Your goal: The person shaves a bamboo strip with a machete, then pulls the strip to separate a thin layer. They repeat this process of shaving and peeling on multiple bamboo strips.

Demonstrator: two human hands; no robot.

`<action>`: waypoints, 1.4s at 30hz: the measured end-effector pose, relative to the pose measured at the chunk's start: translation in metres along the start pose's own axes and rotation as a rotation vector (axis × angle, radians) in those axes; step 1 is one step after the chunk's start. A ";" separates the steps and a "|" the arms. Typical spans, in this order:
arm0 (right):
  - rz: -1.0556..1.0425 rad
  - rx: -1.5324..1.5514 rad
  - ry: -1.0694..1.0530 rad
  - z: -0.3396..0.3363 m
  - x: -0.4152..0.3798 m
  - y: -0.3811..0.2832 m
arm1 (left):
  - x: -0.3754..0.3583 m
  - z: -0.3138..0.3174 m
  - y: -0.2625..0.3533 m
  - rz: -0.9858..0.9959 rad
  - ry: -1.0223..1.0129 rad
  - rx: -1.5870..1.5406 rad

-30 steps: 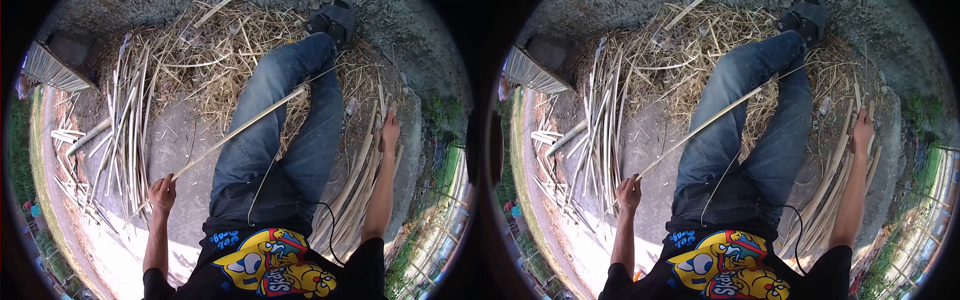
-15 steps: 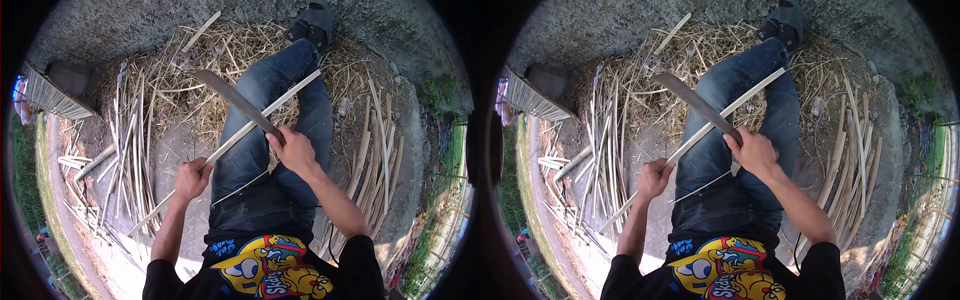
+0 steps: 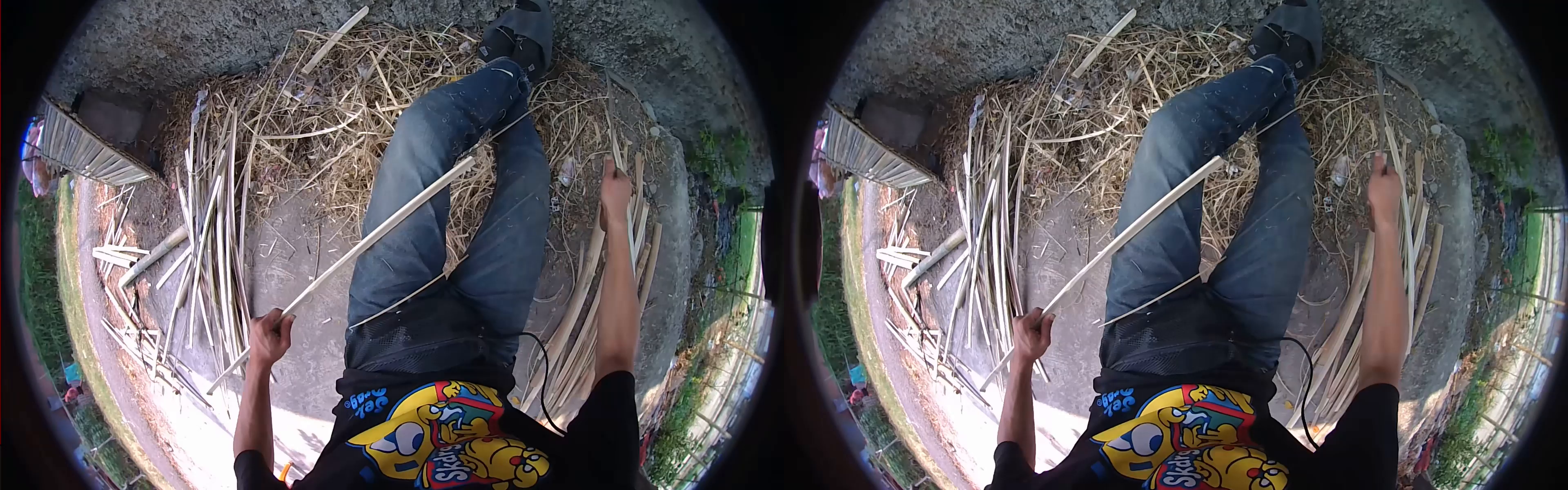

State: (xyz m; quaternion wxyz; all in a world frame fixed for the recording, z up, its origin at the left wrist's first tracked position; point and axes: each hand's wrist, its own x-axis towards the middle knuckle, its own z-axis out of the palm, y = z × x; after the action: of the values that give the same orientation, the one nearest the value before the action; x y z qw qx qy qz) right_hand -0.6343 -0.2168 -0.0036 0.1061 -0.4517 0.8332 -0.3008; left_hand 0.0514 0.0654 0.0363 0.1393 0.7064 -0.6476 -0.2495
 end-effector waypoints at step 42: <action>0.112 0.586 -0.375 -0.018 -0.144 -0.028 | 0.100 0.003 -0.148 -0.306 0.220 -0.138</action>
State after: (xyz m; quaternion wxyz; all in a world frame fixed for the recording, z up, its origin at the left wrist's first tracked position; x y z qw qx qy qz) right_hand -0.5407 -0.1037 0.0139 0.3988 -0.4031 0.7008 -0.4328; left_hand 0.1786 -0.0140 -0.0608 0.2178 0.8085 -0.4948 -0.2327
